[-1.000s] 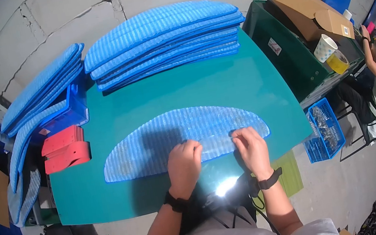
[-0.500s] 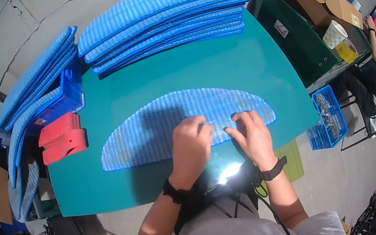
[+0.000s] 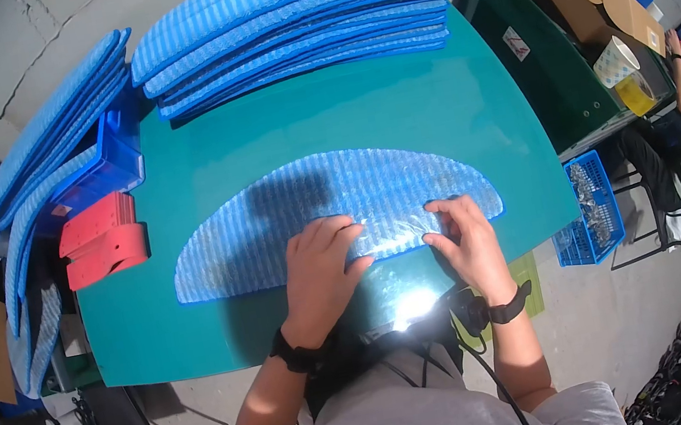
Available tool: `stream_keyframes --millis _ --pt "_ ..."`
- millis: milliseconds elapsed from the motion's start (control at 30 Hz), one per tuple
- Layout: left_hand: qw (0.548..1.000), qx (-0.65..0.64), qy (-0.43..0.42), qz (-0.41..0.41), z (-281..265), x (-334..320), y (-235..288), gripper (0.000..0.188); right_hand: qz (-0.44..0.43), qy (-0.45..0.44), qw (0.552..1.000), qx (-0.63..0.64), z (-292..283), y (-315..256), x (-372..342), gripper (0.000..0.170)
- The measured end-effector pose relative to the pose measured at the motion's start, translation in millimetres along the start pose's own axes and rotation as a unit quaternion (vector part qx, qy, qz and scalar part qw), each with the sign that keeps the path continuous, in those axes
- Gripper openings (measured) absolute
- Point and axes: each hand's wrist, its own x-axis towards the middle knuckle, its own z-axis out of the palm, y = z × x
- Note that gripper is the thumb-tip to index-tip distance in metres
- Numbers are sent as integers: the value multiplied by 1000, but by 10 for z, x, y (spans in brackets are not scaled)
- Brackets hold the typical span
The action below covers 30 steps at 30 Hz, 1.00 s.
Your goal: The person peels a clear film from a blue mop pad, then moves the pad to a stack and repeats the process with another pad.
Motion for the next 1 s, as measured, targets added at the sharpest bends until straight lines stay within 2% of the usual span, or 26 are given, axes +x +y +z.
stream_keyframes --millis 233,400,467,533,600,633,767,933,1000 --pt "1000 9 23 -12 55 -61 48 49 24 -25 999 21 -87 38 55 46" --pt "999 -9 -31 -15 125 -116 199 53 28 -60 998 -6 -295 120 68 44" --pt "999 -21 -20 -20 136 -139 198 53 41 -69 997 13 -323 169 63 42" --pt "999 -33 -9 -24 141 -155 200 53 61 -39 997 36 -229 190 67 39" --pt "998 -49 -2 -39 121 -144 192 56 74 23 997 -13 -132 157 86 34" --pt "998 -49 -1 -41 122 -142 191 56 75 37 996 -38 -86 144 89 29" --pt "997 -61 7 -37 139 -143 136 59 99 68 993 -16 -8 87 47 27" --pt "997 -69 27 -23 163 -144 108 59 68 67 995 -10 -71 -100 -60 20" --pt "997 -72 33 -15 159 -138 111 60 0 57 998 -20 -128 -178 -106 14"
